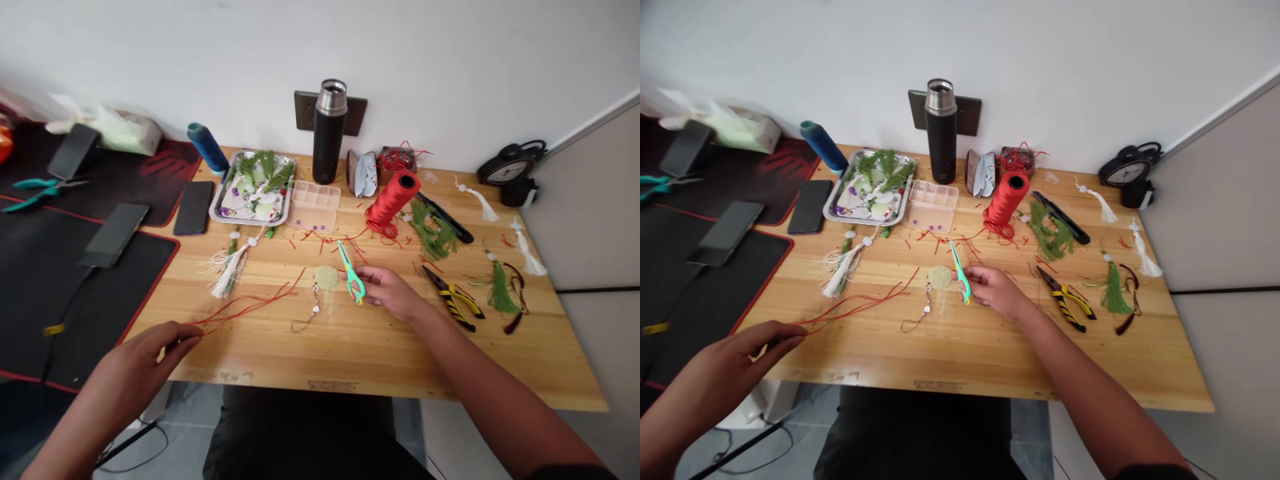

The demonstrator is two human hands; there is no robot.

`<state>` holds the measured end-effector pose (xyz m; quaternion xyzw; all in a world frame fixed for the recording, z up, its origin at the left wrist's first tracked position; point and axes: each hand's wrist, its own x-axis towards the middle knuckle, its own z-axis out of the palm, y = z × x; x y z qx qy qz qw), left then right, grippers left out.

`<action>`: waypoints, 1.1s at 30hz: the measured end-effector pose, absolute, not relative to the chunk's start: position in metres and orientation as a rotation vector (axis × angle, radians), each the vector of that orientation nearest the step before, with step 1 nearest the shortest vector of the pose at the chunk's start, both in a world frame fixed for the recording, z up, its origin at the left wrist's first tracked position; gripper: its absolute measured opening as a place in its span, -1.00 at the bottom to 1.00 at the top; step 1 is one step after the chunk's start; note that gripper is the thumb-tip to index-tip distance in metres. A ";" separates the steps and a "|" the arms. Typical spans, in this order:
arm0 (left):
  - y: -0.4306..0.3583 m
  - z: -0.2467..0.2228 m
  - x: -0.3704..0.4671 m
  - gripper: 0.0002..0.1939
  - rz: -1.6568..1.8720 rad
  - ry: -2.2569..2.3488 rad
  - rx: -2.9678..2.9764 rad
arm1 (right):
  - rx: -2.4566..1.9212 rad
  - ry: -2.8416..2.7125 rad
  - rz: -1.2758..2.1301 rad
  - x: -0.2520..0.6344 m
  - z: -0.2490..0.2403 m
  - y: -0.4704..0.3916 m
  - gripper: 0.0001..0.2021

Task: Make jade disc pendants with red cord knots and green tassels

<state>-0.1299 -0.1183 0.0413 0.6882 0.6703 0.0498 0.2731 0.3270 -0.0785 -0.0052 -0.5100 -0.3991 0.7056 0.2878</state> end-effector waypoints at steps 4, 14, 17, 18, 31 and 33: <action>-0.124 0.044 -0.144 -0.52 0.012 1.853 1.922 | -1.333 -1.062 1.907 0.321 -0.002 -0.100 -0.49; -0.111 0.025 -0.162 -0.53 -0.106 1.812 2.074 | -1.345 -1.021 1.885 0.306 -0.002 -0.151 -0.48; -0.111 0.026 -0.166 -0.51 -0.097 1.832 2.034 | -1.348 -1.022 1.879 0.304 0.002 -0.160 -0.47; -0.111 0.027 -0.167 -0.51 -0.097 1.842 2.021 | -1.350 -1.025 1.869 0.303 0.003 -0.162 -0.47; -0.126 0.029 -0.200 -0.53 0.077 1.920 2.116 | -1.379 -1.092 1.717 0.294 -0.007 -0.172 -0.52; -0.131 0.032 -0.205 -0.52 0.063 1.950 2.110 | -1.390 -1.082 1.702 0.294 -0.008 -0.173 -0.52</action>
